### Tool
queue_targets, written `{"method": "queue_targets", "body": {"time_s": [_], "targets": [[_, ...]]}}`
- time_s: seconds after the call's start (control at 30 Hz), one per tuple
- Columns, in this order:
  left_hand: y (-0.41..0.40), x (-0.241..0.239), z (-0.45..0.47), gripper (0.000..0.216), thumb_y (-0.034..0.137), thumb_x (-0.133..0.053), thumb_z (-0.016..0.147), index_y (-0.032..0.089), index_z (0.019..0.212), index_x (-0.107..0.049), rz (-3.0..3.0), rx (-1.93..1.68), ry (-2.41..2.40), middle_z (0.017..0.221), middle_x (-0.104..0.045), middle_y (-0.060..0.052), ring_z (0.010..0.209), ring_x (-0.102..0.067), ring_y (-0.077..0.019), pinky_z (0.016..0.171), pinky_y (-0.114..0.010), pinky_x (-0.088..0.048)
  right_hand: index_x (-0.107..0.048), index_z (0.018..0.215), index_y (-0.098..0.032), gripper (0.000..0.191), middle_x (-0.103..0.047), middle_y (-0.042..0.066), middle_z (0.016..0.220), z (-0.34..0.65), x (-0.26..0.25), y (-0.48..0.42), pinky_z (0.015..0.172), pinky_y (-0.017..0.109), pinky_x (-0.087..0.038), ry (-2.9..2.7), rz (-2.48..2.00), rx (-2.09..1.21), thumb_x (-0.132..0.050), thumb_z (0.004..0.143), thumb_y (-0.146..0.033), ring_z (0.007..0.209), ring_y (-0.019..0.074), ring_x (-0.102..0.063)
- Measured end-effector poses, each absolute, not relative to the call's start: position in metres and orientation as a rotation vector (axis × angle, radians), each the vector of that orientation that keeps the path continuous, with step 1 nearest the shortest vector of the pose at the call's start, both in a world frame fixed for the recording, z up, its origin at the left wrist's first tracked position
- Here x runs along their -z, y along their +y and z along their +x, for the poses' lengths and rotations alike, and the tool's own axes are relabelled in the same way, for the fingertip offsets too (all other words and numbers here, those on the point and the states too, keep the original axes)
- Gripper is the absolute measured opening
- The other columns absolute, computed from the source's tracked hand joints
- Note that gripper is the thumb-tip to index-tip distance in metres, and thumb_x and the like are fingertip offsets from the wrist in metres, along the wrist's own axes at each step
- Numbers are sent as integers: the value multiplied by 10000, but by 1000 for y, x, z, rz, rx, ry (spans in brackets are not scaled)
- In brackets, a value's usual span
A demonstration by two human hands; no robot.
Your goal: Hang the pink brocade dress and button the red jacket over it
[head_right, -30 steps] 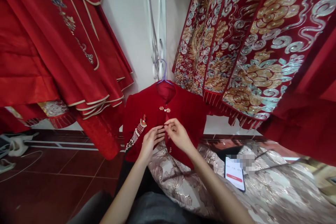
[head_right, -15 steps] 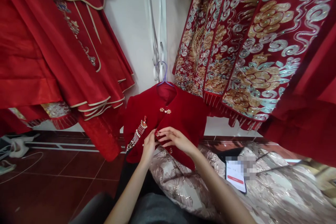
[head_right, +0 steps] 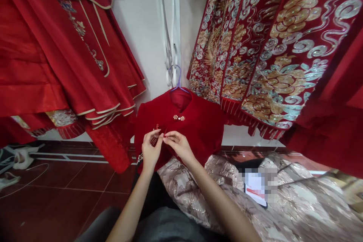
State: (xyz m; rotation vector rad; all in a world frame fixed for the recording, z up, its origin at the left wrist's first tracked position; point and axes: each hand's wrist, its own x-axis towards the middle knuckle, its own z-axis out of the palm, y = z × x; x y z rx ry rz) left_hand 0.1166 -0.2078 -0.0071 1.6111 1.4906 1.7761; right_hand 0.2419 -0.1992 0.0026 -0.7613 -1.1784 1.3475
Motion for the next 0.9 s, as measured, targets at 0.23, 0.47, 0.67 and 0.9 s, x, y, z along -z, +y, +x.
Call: {"method": "queue_targets", "body": {"time_s": [0.23, 0.47, 0.67, 0.9], "targets": [[-179, 21, 103, 431, 404, -671, 768, 184, 1115, -540, 1606, -1751, 1423, 1145, -609, -107, 1047, -586, -186, 964, -359, -441, -604, 870, -167, 384, -651, 6, 763, 236, -7, -186, 650, 227, -532, -1041, -781, -1475, -800, 560, -283, 658, 108, -625], [-167, 34, 100, 295, 310, -695, 735, 160, 974, -606, 1479, -1770, 1340, 989, -666, -90, 911, -630, -175, 893, -343, -479, -540, 758, -174, 242, -533, -70, 631, 231, 12, -174, 468, 193, -478, -1083, -917, -1287, -694, 576, -217, 495, 66, -520], [-162, 30, 89, 226, 184, -636, 724, 147, 946, -653, 1434, -1689, 1218, 1001, -698, -102, 911, -657, -181, 870, -347, -505, -635, 886, -155, 360, -667, 30, 811, 216, 25, -150, 760, 299, -535, -1194, -914, -1099, -749, 557, -250, 749, 154, -649], [-162, 27, 85, 242, 173, -649, 689, 131, 926, -675, 1360, -1686, 1166, 967, -719, -104, 898, -676, -192, 874, -357, -517, -642, 929, -152, 306, -672, 72, 887, 212, 35, -145, 770, 335, -566, -1249, -894, -1045, -680, 708, -361, 800, 179, -667]]}}
